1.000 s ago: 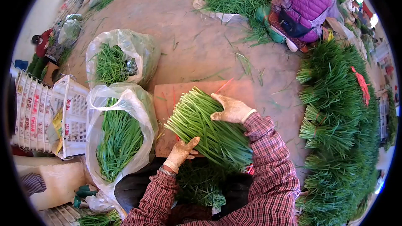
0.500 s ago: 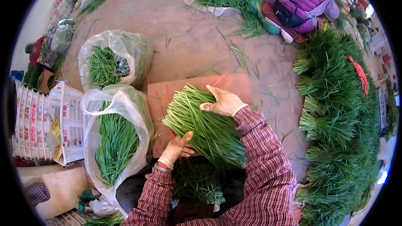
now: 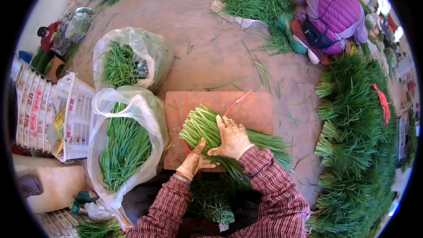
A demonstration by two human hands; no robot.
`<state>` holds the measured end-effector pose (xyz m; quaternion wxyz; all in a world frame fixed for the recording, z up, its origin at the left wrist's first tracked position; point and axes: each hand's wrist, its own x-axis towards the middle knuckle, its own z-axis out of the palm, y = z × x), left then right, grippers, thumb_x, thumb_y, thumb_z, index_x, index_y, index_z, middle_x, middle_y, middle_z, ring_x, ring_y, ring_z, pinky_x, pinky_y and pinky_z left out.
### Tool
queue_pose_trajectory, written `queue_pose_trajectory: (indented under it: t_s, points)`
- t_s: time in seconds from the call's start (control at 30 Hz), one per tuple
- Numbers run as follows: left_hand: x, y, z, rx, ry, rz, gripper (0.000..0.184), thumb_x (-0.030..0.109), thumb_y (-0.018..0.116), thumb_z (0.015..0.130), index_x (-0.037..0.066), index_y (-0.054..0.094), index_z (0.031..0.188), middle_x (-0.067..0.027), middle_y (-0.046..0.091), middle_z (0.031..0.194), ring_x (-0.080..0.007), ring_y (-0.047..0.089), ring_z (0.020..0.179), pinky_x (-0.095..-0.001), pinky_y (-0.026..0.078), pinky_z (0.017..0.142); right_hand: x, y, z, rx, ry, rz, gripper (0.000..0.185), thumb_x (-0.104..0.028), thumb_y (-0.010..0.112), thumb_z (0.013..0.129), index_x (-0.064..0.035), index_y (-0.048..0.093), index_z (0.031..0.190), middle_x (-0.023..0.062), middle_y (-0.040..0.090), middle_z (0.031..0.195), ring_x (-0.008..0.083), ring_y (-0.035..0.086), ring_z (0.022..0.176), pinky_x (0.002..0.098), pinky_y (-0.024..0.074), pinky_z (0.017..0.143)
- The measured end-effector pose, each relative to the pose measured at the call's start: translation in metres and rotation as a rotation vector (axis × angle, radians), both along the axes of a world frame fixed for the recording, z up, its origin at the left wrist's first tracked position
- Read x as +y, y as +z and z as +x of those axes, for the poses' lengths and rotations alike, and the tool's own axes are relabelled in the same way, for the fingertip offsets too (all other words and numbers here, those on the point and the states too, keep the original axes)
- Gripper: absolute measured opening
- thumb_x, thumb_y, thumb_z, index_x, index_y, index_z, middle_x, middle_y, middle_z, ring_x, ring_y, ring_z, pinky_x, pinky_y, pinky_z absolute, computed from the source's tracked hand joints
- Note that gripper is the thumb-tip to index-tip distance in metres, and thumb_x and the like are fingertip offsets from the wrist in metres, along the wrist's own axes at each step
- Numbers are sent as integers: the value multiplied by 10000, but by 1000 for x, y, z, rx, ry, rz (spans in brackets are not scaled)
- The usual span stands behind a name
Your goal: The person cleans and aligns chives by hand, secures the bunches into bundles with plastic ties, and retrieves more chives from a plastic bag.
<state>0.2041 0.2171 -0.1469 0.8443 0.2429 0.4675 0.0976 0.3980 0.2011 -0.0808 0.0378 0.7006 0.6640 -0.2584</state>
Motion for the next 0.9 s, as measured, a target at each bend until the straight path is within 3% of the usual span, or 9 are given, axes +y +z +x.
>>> queue_pose_trajectory:
  t_s: [0.1,0.13,0.3,0.4,0.43,0.53,0.63,0.77,0.9]
  points:
    - [-4,6,-5,-29,42,-75,1120,723,638,861,18,172,1596,-415,280,1509,-483,545,1249,-452,578,939,7,0,9,18,-8,-26,1316,-715,785,671,-18,160,1596,220,295,1616,346,351,1472,540,319,1174]
    - [-5,12,-11,-129,18,-77,1007,627,628,929,51,148,1601,-395,283,1517,-441,609,1174,-443,586,924,9,2,13,36,-18,-30,1313,-703,802,658,-3,190,1586,229,321,1600,352,357,1468,501,322,1180]
    - [-13,12,-23,-14,10,-18,1008,573,657,935,-2,151,1591,-372,349,1491,-387,625,1161,-458,569,945,12,1,20,121,-37,-54,1323,-679,836,628,4,218,1578,233,338,1590,361,349,1472,440,312,1202]
    - [2,26,-6,-79,45,-41,874,486,623,982,52,184,1601,-222,325,1571,-365,584,1228,-487,551,964,10,-10,23,226,-21,-54,1344,-686,831,629,9,189,1584,245,305,1602,367,333,1478,441,314,1204]
    - [6,20,-2,-82,45,-45,874,486,623,982,52,184,1601,-222,325,1571,-365,584,1228,-487,551,964,9,-13,24,293,-7,-55,1351,-690,825,633,2,169,1591,239,284,1616,365,324,1484,449,322,1199]
    - [15,23,9,-157,72,-41,678,395,582,1030,102,284,1565,-116,335,1581,-342,594,1221,-486,554,956,8,9,7,161,-10,-94,1370,-669,845,617,16,160,1585,248,294,1607,362,345,1473,454,349,1181]
    - [16,17,4,-202,23,-49,683,424,610,1010,99,317,1534,-166,479,1459,-311,644,1145,-456,581,917,9,7,4,60,-38,-137,1369,-651,855,617,1,148,1591,238,291,1611,356,360,1466,455,374,1163]
    - [4,7,-14,-145,-33,-80,688,445,654,978,61,386,1483,-176,565,1322,-296,658,1112,-444,592,889,12,7,14,146,-34,-150,1323,-620,848,658,16,154,1587,245,278,1614,360,314,1489,401,302,1215]
    - [-24,-4,-18,-94,147,53,604,426,677,968,3,495,1359,-138,619,1131,-259,694,1011,-387,601,850,14,-4,17,246,-72,-167,1258,-611,814,722,22,154,1587,244,250,1628,341,261,1517,386,243,1243]
